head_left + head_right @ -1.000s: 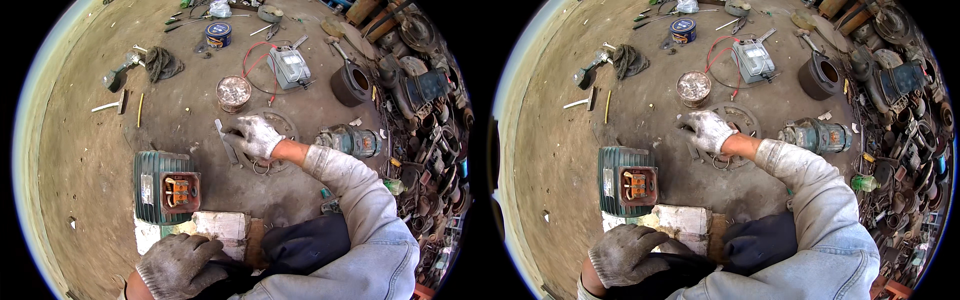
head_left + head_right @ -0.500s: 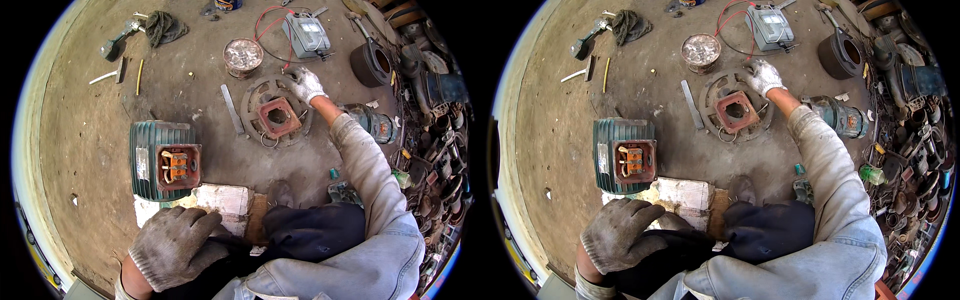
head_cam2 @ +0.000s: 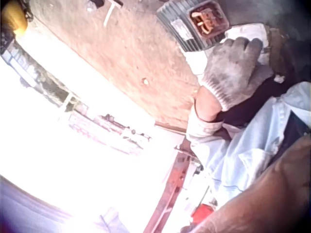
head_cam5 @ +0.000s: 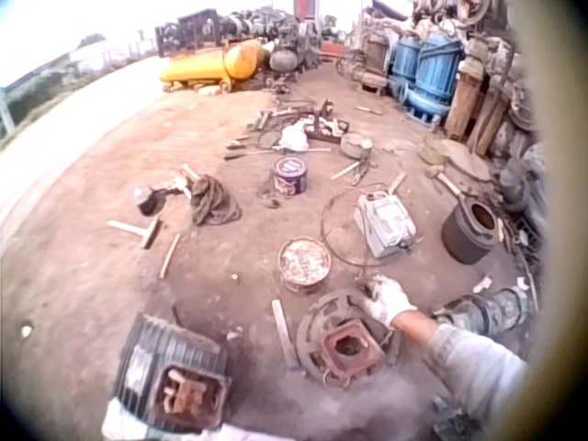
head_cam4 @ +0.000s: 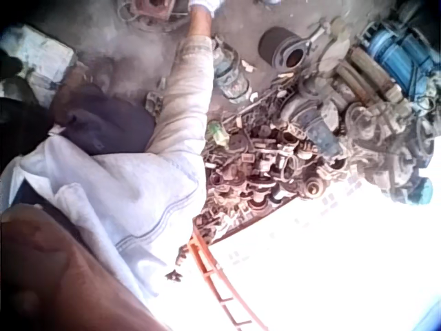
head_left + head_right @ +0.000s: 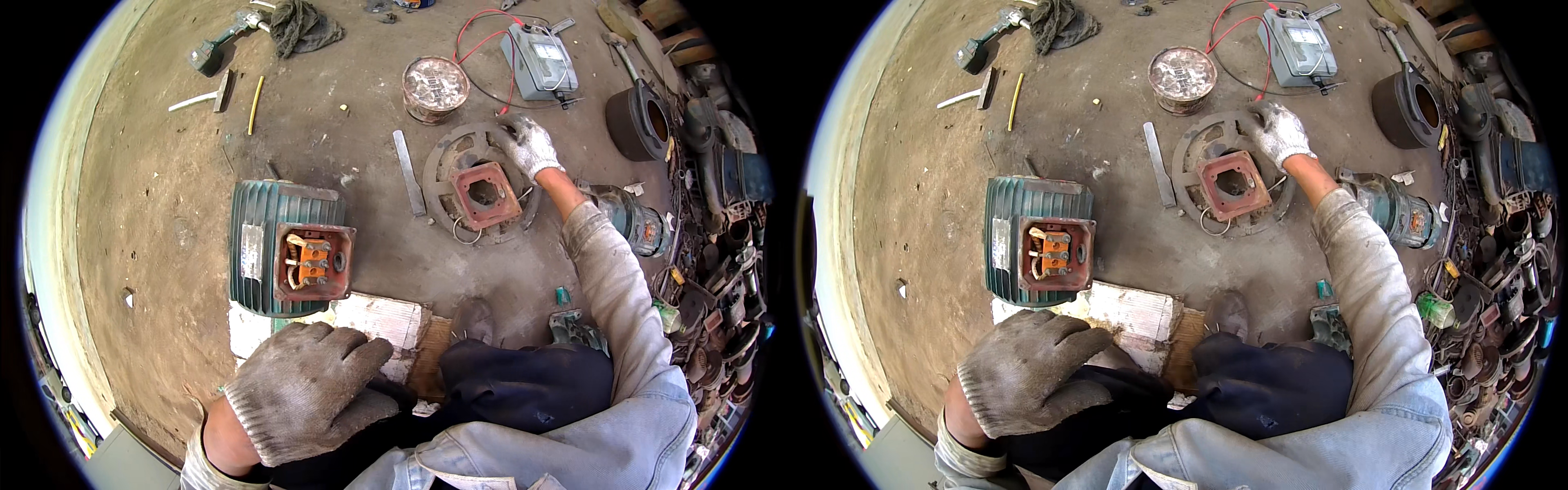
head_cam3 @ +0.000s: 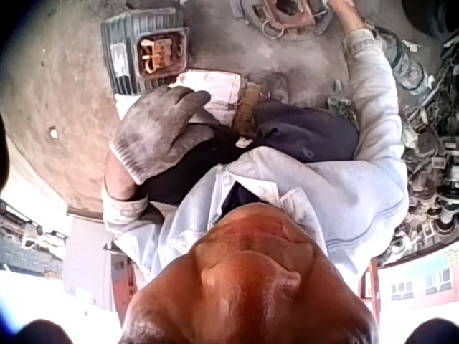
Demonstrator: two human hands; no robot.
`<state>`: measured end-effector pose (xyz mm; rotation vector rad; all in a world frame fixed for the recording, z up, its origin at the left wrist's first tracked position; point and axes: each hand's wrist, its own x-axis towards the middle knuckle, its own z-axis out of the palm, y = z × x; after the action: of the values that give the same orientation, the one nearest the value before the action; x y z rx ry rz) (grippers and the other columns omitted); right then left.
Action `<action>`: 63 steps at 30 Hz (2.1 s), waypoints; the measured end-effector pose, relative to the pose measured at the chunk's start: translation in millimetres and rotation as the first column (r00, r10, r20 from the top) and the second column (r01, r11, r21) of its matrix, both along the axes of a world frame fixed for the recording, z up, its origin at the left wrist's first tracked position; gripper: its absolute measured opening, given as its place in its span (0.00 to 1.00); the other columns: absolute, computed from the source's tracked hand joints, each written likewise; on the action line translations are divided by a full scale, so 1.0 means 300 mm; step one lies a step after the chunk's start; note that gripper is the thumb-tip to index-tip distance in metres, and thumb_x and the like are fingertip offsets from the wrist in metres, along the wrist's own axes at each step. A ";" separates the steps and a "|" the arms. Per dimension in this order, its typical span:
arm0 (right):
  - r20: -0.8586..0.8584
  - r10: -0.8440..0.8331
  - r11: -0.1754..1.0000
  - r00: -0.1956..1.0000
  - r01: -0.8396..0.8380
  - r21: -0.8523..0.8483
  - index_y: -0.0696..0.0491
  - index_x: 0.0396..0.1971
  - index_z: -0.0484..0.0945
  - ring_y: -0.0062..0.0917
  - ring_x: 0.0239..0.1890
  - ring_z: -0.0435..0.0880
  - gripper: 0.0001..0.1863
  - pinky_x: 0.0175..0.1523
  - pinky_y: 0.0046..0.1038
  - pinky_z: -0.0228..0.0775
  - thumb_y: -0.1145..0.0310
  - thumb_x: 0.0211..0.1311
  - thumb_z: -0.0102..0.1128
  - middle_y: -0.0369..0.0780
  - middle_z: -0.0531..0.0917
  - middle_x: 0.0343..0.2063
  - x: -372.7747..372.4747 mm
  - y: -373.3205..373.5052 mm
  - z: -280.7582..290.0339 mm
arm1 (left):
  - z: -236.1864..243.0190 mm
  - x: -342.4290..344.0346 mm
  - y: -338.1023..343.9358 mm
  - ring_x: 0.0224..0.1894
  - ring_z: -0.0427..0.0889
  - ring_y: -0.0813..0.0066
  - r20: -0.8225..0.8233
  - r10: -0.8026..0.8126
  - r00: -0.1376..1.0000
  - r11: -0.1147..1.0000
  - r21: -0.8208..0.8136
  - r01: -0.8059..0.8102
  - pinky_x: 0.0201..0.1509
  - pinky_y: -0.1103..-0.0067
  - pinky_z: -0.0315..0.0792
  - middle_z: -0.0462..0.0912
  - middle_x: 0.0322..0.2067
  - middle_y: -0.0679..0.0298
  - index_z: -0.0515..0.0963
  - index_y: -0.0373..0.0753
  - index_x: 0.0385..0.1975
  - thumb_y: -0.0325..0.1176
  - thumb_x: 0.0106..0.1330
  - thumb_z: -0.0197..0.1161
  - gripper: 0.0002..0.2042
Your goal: The person sits on the floor and uses a metal file to scrape the interior copper windings of a disassembled electric motor. They then connect a battery to the motor's terminal box using jumper cables to test the electrical circuit.
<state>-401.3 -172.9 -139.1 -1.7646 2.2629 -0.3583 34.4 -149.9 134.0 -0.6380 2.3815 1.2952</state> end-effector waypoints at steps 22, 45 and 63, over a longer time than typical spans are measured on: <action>0.001 0.212 0.977 0.977 -0.212 0.023 0.51 0.56 0.82 0.48 0.56 0.83 0.27 0.62 0.44 0.73 0.46 0.67 0.61 0.50 0.86 0.51 0.141 -0.076 0.003 | -0.025 0.047 0.020 0.39 0.85 0.53 -0.121 0.001 0.993 0.999 -0.033 -0.005 0.43 0.63 0.78 0.84 0.39 0.54 0.80 0.37 0.51 0.50 0.65 0.70 0.24; 0.005 0.296 0.935 0.955 -0.291 0.203 0.53 0.44 0.86 0.47 0.52 0.82 0.24 0.60 0.48 0.73 0.45 0.68 0.60 0.46 0.86 0.46 0.269 0.253 0.000 | -0.015 0.023 0.025 0.46 0.86 0.51 -0.044 0.042 0.998 0.992 -0.117 -0.047 0.50 0.63 0.78 0.86 0.43 0.52 0.81 0.38 0.53 0.44 0.54 0.79 0.28; 0.822 -0.556 0.770 0.123 0.449 0.454 0.51 0.47 0.81 0.28 0.30 0.84 0.19 0.38 0.32 0.81 0.51 0.70 0.66 0.39 0.84 0.32 0.260 -0.243 -0.028 | -0.011 0.076 0.028 0.38 0.87 0.54 0.000 -0.025 1.000 0.999 0.031 0.025 0.43 0.64 0.78 0.86 0.36 0.56 0.80 0.37 0.52 0.52 0.64 0.70 0.26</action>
<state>-323.3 -245.8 -147.4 -0.2774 1.7207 -1.0598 57.2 -141.6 130.8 -0.5975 2.3571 1.3185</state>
